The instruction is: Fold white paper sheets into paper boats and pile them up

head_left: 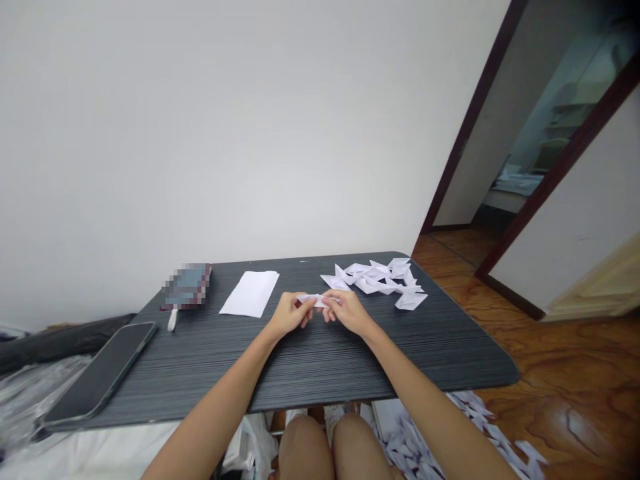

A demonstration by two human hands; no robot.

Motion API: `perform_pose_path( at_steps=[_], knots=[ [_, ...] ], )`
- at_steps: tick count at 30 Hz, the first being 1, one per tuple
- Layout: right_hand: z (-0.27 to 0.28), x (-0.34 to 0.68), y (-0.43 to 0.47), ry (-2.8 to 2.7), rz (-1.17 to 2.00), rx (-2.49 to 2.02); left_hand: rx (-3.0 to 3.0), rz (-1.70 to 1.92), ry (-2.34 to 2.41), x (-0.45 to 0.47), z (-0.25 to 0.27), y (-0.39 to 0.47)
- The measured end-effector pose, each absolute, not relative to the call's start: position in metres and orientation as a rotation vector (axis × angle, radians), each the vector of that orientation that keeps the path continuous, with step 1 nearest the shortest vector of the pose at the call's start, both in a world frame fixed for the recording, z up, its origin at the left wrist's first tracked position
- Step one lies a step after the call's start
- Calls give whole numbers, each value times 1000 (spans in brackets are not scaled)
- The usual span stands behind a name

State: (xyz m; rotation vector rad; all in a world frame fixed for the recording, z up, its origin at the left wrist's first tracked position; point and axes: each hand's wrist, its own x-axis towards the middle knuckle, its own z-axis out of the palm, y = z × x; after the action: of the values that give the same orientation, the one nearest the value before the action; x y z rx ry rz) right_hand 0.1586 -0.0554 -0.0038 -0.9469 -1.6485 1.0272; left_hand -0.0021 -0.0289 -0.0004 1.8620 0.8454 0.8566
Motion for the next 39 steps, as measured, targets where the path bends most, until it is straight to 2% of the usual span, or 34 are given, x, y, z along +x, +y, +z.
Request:
perform_pose_path(
  at_steps=[6, 12, 21, 25, 31, 39],
  knots=[
    [-6, 160, -55, -1648, 1168, -900, 1675, 679, 754, -4, 4, -23],
    [-9, 162, -56, -1709, 1086, -1019, 1554, 614, 739, -7, 6, -22],
    [-7, 165, -55, -1773, 864, -1061, 1425, 1013, 998, -11, 3, -14],
    [-11, 170, -52, -1763, 728, -1128, 1528, 882, 991, -15, 5, -13],
    [-9, 169, -55, -1884, 538, -1123, 1723, 892, 949, -9, -4, -17],
    [-17, 168, -56, -2003, 520, -1093, 1919, 906, 978, -6, -5, -24]
  ],
)
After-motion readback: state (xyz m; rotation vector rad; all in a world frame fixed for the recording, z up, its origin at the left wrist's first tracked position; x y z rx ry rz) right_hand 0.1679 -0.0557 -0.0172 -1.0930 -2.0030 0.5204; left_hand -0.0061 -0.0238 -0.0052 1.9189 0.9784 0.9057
